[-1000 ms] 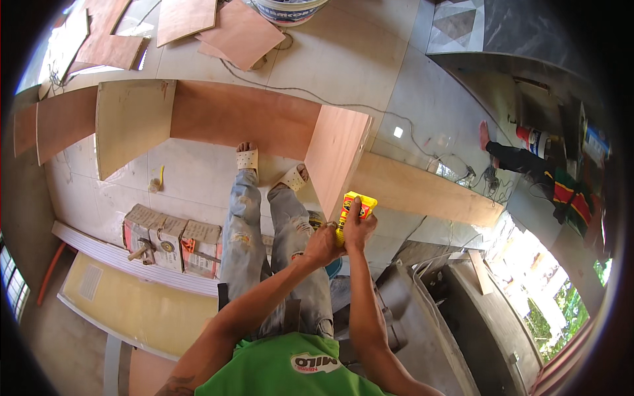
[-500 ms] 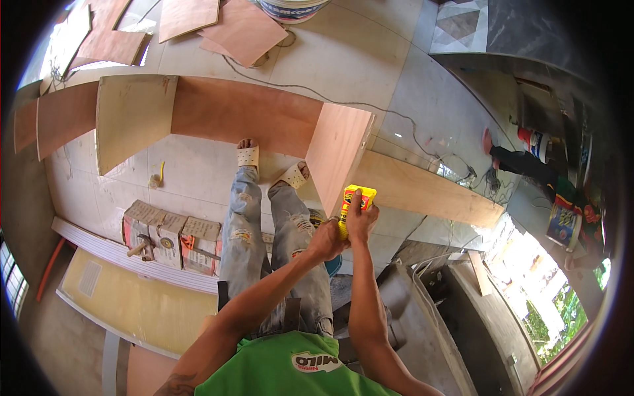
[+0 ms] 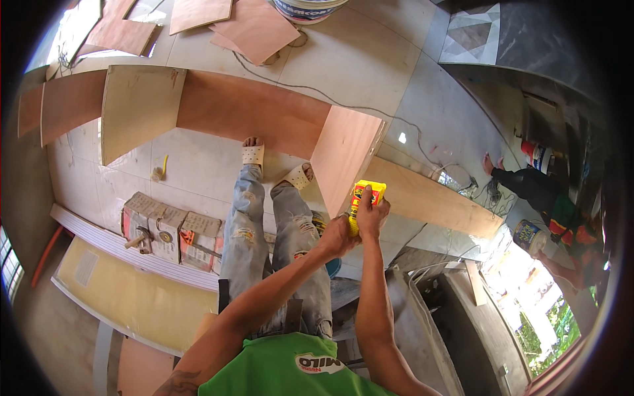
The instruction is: The person applies glue to the edges of wooden panels, positions a wooden board on top, and hammers a nail into the board using a hammer.
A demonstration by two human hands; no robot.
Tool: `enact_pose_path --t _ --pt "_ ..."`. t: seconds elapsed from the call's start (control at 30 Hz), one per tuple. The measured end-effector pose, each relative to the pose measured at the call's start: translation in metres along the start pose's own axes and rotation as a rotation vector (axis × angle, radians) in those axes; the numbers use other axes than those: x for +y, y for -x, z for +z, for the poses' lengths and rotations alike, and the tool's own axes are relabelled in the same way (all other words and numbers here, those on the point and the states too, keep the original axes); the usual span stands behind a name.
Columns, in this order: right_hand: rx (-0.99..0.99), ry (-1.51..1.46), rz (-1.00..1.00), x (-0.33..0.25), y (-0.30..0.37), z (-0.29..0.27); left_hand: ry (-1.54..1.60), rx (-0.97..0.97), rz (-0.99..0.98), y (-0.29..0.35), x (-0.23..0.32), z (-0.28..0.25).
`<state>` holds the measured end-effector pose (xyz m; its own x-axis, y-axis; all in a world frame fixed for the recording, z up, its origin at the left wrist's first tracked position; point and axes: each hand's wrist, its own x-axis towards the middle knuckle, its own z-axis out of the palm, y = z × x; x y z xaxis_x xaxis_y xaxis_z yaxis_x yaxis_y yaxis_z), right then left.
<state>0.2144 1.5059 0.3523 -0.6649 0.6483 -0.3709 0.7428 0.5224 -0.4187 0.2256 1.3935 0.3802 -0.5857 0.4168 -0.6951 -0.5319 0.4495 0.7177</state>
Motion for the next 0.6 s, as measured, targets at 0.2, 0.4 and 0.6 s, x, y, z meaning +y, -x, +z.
enact_pose_path --t 0.2,0.4,0.6 --pt "-0.044 0.019 0.06 -0.024 -0.005 -0.007 0.117 0.027 0.034 -0.007 -0.001 0.0" --pt "-0.039 -0.083 0.048 -0.028 -0.014 -0.009 0.027 0.033 0.042 -0.015 0.006 -0.001" --pt "0.032 -0.057 -0.056 -0.027 -0.027 -0.01 0.053 0.056 0.039 -0.02 0.016 0.0"
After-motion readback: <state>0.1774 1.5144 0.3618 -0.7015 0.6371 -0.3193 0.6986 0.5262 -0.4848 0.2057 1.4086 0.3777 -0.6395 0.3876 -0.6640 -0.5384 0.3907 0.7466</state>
